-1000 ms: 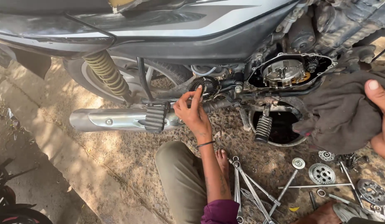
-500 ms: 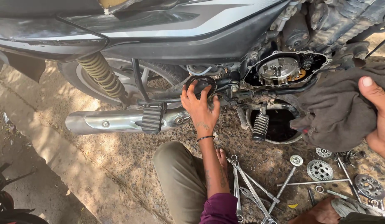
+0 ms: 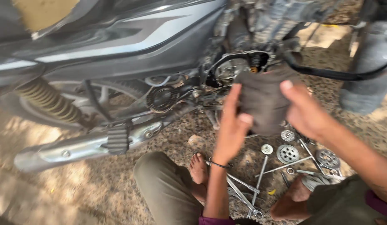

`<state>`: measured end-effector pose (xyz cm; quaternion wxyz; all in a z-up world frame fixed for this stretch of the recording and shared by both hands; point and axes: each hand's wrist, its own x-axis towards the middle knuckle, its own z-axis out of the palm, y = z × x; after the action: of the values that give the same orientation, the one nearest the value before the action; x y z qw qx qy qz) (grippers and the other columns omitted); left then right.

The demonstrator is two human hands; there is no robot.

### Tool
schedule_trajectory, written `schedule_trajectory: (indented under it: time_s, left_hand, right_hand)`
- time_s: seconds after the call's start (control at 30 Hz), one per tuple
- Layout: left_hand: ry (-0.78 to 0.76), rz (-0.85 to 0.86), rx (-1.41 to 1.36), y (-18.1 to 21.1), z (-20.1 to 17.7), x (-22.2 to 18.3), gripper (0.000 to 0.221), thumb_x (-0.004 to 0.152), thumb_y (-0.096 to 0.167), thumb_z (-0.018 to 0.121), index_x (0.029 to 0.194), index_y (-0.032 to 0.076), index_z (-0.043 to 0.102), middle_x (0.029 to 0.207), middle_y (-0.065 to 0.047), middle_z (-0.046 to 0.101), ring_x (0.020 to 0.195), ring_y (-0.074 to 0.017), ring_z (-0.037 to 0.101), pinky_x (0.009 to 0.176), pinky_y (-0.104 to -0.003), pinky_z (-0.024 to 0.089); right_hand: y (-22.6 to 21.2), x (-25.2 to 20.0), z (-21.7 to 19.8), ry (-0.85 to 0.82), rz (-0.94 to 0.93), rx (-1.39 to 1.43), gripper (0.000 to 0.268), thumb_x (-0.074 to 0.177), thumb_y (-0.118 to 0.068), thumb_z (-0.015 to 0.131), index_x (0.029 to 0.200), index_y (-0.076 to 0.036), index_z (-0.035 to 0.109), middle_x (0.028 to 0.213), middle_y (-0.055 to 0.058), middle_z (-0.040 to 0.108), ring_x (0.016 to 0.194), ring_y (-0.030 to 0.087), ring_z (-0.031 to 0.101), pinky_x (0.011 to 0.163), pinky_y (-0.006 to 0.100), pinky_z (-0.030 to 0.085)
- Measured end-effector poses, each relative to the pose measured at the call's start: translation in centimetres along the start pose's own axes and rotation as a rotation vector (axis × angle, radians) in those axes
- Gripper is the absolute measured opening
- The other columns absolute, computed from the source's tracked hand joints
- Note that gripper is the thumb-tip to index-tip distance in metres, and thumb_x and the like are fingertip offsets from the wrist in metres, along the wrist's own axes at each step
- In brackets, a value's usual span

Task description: Repairing a motorcycle clutch and engine components.

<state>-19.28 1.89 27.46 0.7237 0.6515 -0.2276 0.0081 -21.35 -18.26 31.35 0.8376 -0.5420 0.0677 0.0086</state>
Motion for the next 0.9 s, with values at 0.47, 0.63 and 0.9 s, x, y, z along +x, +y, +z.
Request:
schedule_trajectory:
  time_s: [0.47,0.63,0.9]
  left_hand:
    - [0.089,-0.182,-1.065,-1.2,2.4,-0.4,0.056,0.108,0.038,0.043,0.156,0.009,0.039,0.159,-0.009,0.046,0.144,-0.0264,0.048,0.122,-0.044,0.04]
    - [-0.164,-0.208,-0.736,-5.1,1.1,-1.7,0.052,0.108,0.034,0.04,0.148,0.003,0.051,0.147,-0.013,0.058,0.135,-0.026,0.057,0.116,-0.041,0.044]
    - [-0.316,-0.192,0.341,-6.8,-0.6,-1.5,0.043,0.109,0.031,0.051,0.118,-0.006,0.071,0.106,-0.02,0.07,0.1,-0.0264,0.061,0.091,-0.037,0.051]
  right_hand:
    - [2.7,-1.3,0.0,-0.267,0.229,-0.588,0.043,0.096,-0.016,0.062,0.137,-0.007,0.051,0.074,0.018,0.066,0.056,0.025,0.058,0.052,0.044,0.049]
    - [2.9,-3.8,-1.5,-0.217,-0.226,-1.139,0.038,0.082,-0.019,0.076,0.111,-0.003,0.058,0.084,0.01,0.071,0.064,0.018,0.068,0.059,0.035,0.056]
    - [-0.2,-6.6,-7.6,-0.019,-0.389,-0.857,0.032,0.094,-0.029,0.071,0.111,-0.002,0.066,0.094,0.011,0.074,0.079,0.017,0.07,0.07,0.031,0.056]
